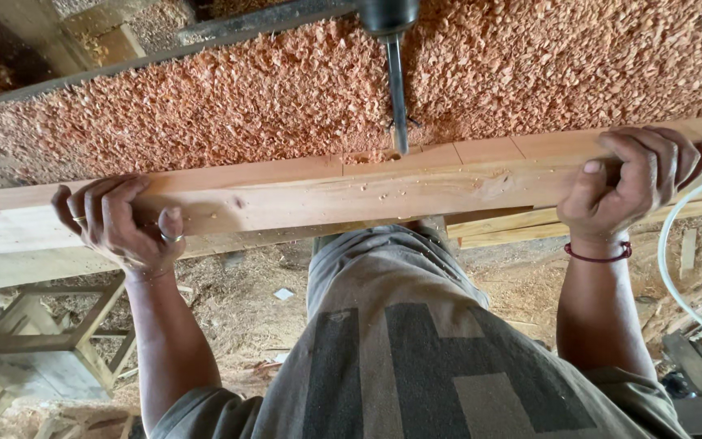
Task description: The person feeds a long wooden plank into a bench-mounted hollow-chisel mortising machine, holding it with both hands and aligning it under the chisel. The machine drills a row of rectangular mortise holes along the plank; the person repositions the plank between cuts and shifts it to a new section to continue mortising.
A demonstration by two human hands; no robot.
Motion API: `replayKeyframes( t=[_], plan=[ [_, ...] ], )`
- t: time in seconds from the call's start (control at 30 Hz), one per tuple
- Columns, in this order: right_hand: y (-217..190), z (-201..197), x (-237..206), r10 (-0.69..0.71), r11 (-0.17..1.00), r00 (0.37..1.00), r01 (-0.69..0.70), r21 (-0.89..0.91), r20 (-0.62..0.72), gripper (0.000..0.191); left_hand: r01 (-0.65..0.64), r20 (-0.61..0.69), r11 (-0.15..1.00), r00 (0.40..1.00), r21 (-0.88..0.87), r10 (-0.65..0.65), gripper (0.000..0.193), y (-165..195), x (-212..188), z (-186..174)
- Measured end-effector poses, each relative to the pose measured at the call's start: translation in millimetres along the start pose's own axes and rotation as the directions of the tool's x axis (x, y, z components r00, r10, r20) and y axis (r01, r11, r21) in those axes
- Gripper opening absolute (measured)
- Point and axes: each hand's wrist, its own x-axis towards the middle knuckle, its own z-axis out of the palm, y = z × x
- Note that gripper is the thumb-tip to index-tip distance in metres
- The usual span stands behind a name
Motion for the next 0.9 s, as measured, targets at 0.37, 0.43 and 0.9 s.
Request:
replayKeyframes(
  t=[0.37, 0.43, 0.9],
  plan=[
    [1, 2, 10, -0.093, 0.995, 0.995, 0.093, 0.019, -0.027, 0.035, -0.012, -0.039, 1.0, 0.999, -0.008, 0.012, 0.065, -7, 0, 5],
    [-1, 2, 10, -0.074, 0.997, 0.996, 0.074, 0.006, -0.04, 0.036, 0.004, -0.025, 1.0, 1.0, -0.01, -0.004, 0.066, -5, 1, 3],
    [-3, 2, 23, -0.078, 0.996, 0.997, 0.078, -0.044, 0.005, 0.028, 0.0, -0.029, 1.0, 1.0, -0.019, 0.0, 0.064, -4, 8, 2]
  ],
)
